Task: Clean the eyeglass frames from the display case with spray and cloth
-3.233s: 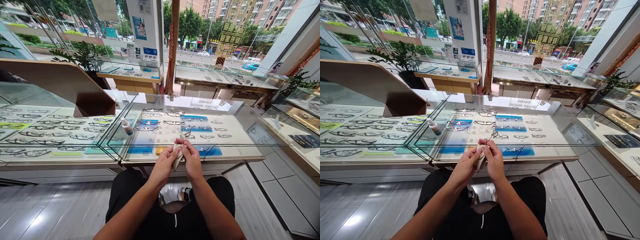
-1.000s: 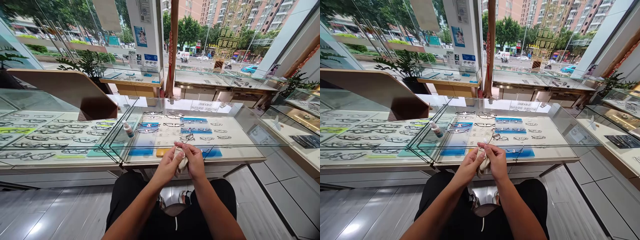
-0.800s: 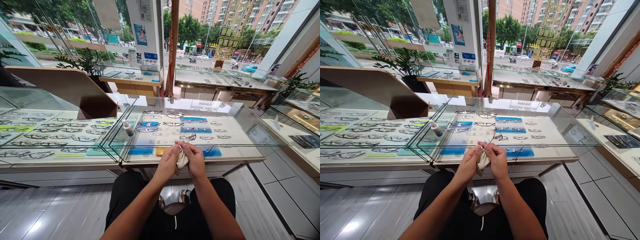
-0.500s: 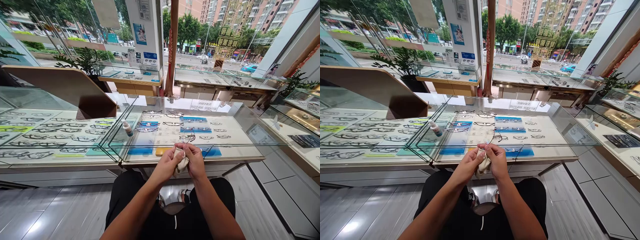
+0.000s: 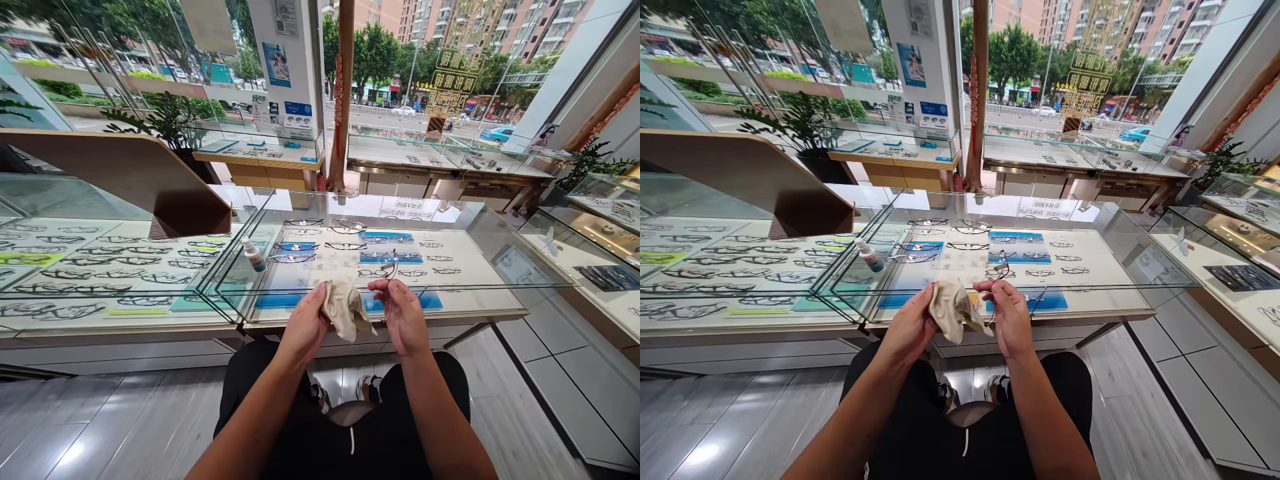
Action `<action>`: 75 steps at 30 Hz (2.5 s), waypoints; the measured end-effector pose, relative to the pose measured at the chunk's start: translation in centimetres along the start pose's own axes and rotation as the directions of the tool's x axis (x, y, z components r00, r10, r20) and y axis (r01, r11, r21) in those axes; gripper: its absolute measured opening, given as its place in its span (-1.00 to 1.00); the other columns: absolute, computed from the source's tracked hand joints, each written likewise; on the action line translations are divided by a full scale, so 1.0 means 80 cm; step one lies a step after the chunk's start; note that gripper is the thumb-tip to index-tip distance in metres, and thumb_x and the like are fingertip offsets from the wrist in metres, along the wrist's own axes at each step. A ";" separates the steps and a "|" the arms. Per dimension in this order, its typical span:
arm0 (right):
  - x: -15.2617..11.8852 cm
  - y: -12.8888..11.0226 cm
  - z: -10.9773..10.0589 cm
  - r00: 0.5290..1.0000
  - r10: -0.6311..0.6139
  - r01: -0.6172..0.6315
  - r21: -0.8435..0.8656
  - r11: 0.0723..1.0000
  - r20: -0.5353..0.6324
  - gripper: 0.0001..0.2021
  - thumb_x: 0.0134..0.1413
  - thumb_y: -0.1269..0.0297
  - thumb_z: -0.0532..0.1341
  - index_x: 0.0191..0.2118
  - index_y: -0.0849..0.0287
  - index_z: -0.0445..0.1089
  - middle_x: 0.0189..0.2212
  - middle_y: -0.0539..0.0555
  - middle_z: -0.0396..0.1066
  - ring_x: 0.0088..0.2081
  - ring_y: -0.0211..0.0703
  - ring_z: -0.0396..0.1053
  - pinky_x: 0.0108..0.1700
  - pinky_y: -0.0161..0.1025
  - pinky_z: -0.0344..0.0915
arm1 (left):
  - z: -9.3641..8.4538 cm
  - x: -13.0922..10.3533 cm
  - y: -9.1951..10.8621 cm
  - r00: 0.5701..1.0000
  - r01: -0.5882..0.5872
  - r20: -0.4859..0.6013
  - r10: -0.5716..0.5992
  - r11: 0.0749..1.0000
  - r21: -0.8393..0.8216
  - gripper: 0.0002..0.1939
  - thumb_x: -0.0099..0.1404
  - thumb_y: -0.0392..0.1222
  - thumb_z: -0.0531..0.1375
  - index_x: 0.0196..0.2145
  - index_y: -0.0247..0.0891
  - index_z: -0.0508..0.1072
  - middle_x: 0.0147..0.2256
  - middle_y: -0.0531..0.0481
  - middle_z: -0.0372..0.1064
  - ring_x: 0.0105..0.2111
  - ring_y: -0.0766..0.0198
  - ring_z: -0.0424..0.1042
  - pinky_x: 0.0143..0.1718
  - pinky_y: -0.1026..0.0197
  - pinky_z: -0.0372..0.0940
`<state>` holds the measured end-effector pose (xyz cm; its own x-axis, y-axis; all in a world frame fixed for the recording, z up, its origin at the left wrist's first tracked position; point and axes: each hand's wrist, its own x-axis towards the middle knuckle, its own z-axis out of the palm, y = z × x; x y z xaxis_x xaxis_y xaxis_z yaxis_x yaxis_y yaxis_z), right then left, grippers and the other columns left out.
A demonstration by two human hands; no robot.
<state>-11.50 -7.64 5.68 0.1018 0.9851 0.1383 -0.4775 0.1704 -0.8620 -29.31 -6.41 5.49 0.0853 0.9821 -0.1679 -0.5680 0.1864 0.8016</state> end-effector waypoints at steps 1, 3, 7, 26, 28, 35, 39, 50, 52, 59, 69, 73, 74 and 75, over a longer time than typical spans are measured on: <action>-0.003 -0.002 -0.001 0.999 0.011 -0.011 -0.019 1.000 0.030 -0.76 0.22 0.03 0.36 -0.28 0.08 0.64 -0.18 0.13 0.64 -0.09 -0.01 0.50 -0.01 -0.10 0.37 | 0.000 -0.001 0.004 1.000 -0.023 -0.004 0.023 1.000 -0.006 -0.46 0.12 0.16 0.49 -0.11 -0.30 0.60 -0.18 -0.11 0.61 -0.14 0.09 0.56 -0.11 0.15 0.43; -0.008 -0.003 0.001 0.996 0.030 -0.024 -0.060 0.998 0.090 -0.76 0.23 0.03 0.35 -0.29 0.08 0.64 -0.21 0.13 0.63 -0.10 0.00 0.49 0.00 -0.08 0.37 | 0.001 -0.002 0.011 0.998 -0.057 0.016 0.057 0.998 0.002 -0.47 0.15 0.16 0.48 -0.09 -0.30 0.60 -0.17 -0.12 0.60 -0.11 0.08 0.55 -0.08 0.15 0.43; -0.015 0.004 0.007 0.979 0.085 -0.062 -0.123 0.990 0.187 -0.74 0.24 0.01 0.34 -0.30 0.07 0.63 -0.23 0.11 0.63 -0.11 0.03 0.50 0.06 -0.04 0.36 | 0.009 -0.004 0.013 0.991 -0.100 0.102 0.092 0.992 0.078 -0.48 0.23 0.23 0.41 -0.13 -0.31 0.61 -0.26 -0.10 0.58 -0.17 0.12 0.53 -0.11 0.17 0.41; -0.023 0.027 0.012 0.929 0.154 -0.067 -0.256 0.964 0.337 -0.74 0.25 0.03 0.35 -0.25 0.09 0.69 -0.32 0.07 0.60 -0.25 -0.10 0.43 -0.08 -0.17 0.37 | 0.024 0.002 -0.010 0.982 -0.100 0.176 0.068 0.978 0.184 -0.39 0.30 0.39 0.26 -0.50 -0.23 0.31 -0.71 0.18 0.07 -0.69 0.45 0.01 -0.62 0.32 -0.02; -0.024 0.026 0.009 0.929 0.157 -0.072 -0.251 0.965 0.335 -0.74 0.27 0.04 0.34 -0.26 0.09 0.68 -0.32 0.08 0.60 -0.23 -0.08 0.45 -0.07 -0.16 0.38 | 0.020 0.004 -0.007 0.968 -0.072 0.250 0.030 0.984 0.162 -0.41 0.35 0.37 0.23 -0.47 -0.24 0.33 -0.71 0.15 0.13 -0.69 0.42 0.07 -0.60 0.30 0.07; -0.025 0.030 0.006 0.930 0.182 -0.118 -0.209 0.971 0.318 -0.74 0.27 0.04 0.34 -0.28 0.09 0.68 -0.36 0.08 0.59 -0.23 -0.09 0.46 -0.04 -0.17 0.38 | 0.017 0.003 0.001 0.930 -0.075 0.367 0.008 0.983 0.169 -0.53 0.23 0.15 0.44 -0.18 -0.27 0.43 -0.58 0.18 0.26 -0.67 0.48 0.10 -0.58 0.36 0.11; -0.031 0.035 0.012 0.929 0.181 -0.094 -0.266 0.959 0.322 -0.75 0.27 0.04 0.35 -0.24 0.08 0.69 -0.33 0.07 0.58 -0.25 -0.12 0.42 -0.07 -0.18 0.35 | 0.024 0.002 -0.009 0.976 -0.113 0.204 0.077 0.979 0.172 -0.48 0.31 0.30 0.32 -0.38 -0.25 0.38 -0.67 0.21 0.15 -0.74 0.50 -0.02 -0.70 0.37 -0.05; -0.021 0.021 -0.005 0.983 0.016 0.010 -0.145 0.989 0.182 -0.78 0.30 0.08 0.33 -0.28 0.04 0.67 -0.19 0.10 0.56 -0.03 -0.01 0.45 0.08 -0.11 0.31 | -0.009 0.004 -0.015 0.975 -0.213 0.102 0.196 0.958 0.193 -0.44 0.37 0.29 0.26 -0.03 -0.30 0.61 -0.09 -0.17 0.61 -0.10 0.08 0.59 -0.08 0.14 0.48; -0.019 0.022 -0.004 0.993 -0.051 0.067 -0.152 0.986 0.106 -0.80 0.29 0.08 0.34 -0.24 0.03 0.68 -0.19 0.10 0.53 -0.03 -0.01 0.42 0.08 -0.10 0.31 | -0.013 -0.010 -0.028 0.941 -0.340 0.125 0.316 0.867 0.364 -0.47 0.50 0.21 0.14 0.10 -0.27 0.58 0.09 -0.21 0.56 0.12 0.00 0.52 0.13 0.05 0.42; -0.021 0.035 0.016 0.988 -0.124 0.111 -0.143 0.984 -0.088 -0.79 0.24 0.08 0.39 -0.12 0.03 0.70 -0.24 0.07 0.41 -0.11 -0.09 0.37 -0.01 -0.13 0.32 | -0.006 -0.043 -0.072 0.605 -0.761 0.567 0.558 0.198 0.618 -0.49 0.56 -0.21 0.06 0.41 -0.20 0.30 0.28 -0.26 0.40 0.30 0.01 0.39 0.30 -0.04 0.31; -0.017 0.034 0.016 0.971 -0.145 0.118 -0.145 0.982 -0.192 -0.76 0.21 0.05 0.41 -0.10 0.02 0.71 -0.26 0.05 0.40 -0.09 -0.08 0.38 0.02 -0.11 0.31 | -0.006 -0.053 -0.063 0.469 -0.831 0.685 0.557 0.016 0.556 -0.57 0.53 -0.28 0.06 0.28 -0.27 0.41 0.10 -0.26 0.55 0.11 0.04 0.52 0.15 0.00 0.37; -0.007 0.021 0.005 0.962 -0.162 0.136 -0.129 0.982 -0.219 -0.77 0.16 0.01 0.43 -0.19 0.02 0.71 -0.24 0.07 0.49 -0.10 -0.08 0.39 0.04 -0.07 0.31 | -0.019 -0.054 -0.067 0.479 -0.858 0.703 0.525 0.109 0.502 -0.59 0.54 -0.24 0.04 0.25 -0.25 0.45 0.07 -0.25 0.57 0.05 0.04 0.56 0.11 0.00 0.38; -0.005 0.017 0.001 0.965 -0.162 0.138 -0.129 0.982 -0.206 -0.77 0.16 0.01 0.43 -0.21 0.02 0.71 -0.24 0.08 0.50 -0.12 -0.09 0.39 0.03 -0.07 0.31 | -0.024 -0.053 -0.067 0.515 -0.844 0.682 0.519 0.168 0.510 -0.58 0.55 -0.22 0.04 0.26 -0.24 0.45 0.10 -0.26 0.55 0.08 0.03 0.55 0.13 -0.01 0.38; -0.004 0.013 -0.002 0.968 -0.161 0.137 -0.137 0.981 -0.190 -0.77 0.16 0.01 0.43 -0.22 0.03 0.71 -0.25 0.08 0.51 -0.13 -0.09 0.39 0.01 -0.07 0.31 | -0.027 -0.052 -0.066 0.562 -0.818 0.647 0.514 0.234 0.525 -0.57 0.56 -0.21 0.03 0.28 -0.23 0.45 0.14 -0.26 0.52 0.13 0.01 0.52 0.16 -0.03 0.37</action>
<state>-11.90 -7.78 4.64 0.3412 0.9225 0.1805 -0.3346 0.2986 -0.8938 -28.44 -11.57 0.68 0.2857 0.6656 0.6895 0.2271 -0.7460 0.6260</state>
